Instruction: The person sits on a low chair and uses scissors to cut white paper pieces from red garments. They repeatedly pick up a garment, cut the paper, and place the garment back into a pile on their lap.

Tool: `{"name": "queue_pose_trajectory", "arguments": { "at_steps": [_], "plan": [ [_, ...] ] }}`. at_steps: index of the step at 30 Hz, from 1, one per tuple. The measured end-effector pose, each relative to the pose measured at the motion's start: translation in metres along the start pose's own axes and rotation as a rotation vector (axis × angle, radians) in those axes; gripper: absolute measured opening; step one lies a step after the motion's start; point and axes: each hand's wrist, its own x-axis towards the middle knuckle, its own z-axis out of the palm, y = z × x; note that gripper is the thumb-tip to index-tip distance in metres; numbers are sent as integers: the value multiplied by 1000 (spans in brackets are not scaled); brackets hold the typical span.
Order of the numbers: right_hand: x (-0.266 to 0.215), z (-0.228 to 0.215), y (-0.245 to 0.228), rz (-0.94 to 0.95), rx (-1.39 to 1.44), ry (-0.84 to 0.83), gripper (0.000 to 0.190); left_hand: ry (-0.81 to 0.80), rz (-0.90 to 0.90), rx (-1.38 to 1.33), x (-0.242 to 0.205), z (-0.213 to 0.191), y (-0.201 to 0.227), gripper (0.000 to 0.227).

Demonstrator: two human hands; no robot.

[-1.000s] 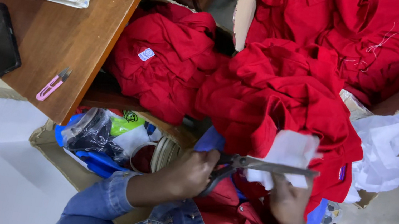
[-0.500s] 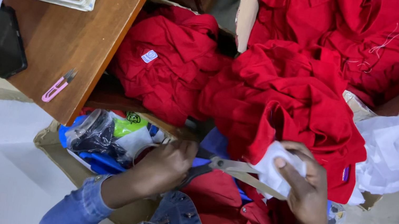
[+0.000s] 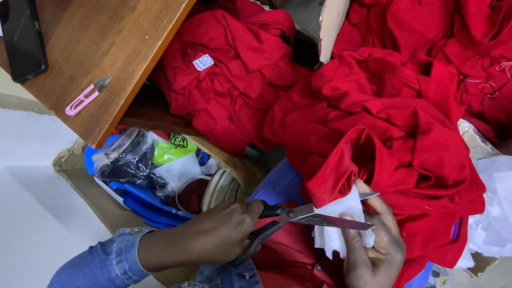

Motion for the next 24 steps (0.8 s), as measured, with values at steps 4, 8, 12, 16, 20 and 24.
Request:
{"name": "queue_pose_trajectory", "arguments": {
  "at_steps": [4, 8, 12, 16, 20, 24],
  "plan": [
    [-3, -1, 5, -49, 21, -34, 24, 37, 91, 15, 2, 6, -8, 28],
    [-1, 0, -2, -42, 12, -22, 30, 59, 105, 54, 10, 11, -11, 21],
    [-7, 3, 1, -118, -4, -43, 21, 151, 113, 49, 15, 11, 1, 33],
    [-9, 7, -2, -107, -4, -17, 44, 148, 151, 30, 21, 14, 3, 16],
    [-12, 11, 12, -127, -23, -11, 26, 158, 147, -90, 28, 8, 14, 11],
    [-10, 14, 25, 18, 38, -152, 27, 422, 494, -275, 61, -2, 19, 53]
  ]
}}
